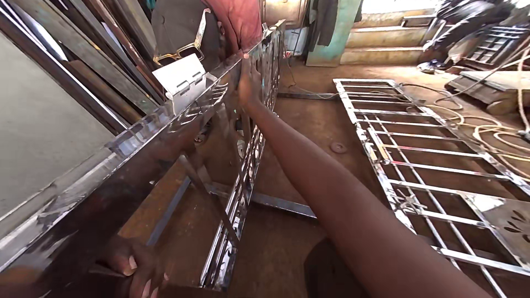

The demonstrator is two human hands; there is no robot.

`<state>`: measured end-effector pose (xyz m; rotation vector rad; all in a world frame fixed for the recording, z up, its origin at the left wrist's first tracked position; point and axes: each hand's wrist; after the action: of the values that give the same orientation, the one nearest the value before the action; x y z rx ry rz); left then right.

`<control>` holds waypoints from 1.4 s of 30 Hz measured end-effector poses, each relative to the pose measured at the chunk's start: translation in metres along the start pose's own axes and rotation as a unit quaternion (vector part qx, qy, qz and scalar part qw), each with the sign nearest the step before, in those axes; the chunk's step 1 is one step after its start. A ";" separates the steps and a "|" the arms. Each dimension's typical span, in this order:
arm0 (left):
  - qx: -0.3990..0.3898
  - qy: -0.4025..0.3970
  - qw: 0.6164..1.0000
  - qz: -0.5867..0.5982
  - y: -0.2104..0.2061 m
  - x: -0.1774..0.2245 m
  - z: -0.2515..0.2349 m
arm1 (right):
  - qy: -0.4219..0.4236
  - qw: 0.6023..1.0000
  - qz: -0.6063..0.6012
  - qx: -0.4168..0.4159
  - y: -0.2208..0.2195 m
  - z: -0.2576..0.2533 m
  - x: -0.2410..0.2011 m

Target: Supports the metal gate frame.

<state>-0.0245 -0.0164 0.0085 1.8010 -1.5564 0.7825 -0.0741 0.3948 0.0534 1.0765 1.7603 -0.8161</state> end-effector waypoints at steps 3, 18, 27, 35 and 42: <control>-0.001 0.005 1.000 -0.004 -0.002 0.003 -0.002 | -0.006 1.000 0.005 0.008 0.000 0.001 -0.001; 0.006 -0.018 1.000 -0.016 0.000 -0.005 0.002 | -0.008 1.000 -0.020 0.003 0.003 0.000 0.000; 0.013 -0.026 0.999 -0.019 0.006 -0.008 0.007 | -0.002 0.999 -0.038 0.002 0.004 0.000 0.000; -0.007 0.000 0.999 -0.033 0.000 0.001 0.001 | -0.011 0.999 -0.035 0.003 0.004 -0.001 0.000; -0.003 -0.004 0.999 -0.033 -0.003 0.001 -0.001 | 0.001 0.999 -0.033 0.004 0.004 0.001 -0.001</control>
<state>-0.0217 -0.0160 0.0091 1.8432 -1.4952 0.7402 -0.0702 0.3957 0.0533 1.0303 1.8038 -0.8630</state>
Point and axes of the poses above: each hand's wrist, its own z-axis away from the middle knuckle, its own y-axis out of the back of the hand, x = y × z, and after that the axes turned 10 degrees about -y, right-handed
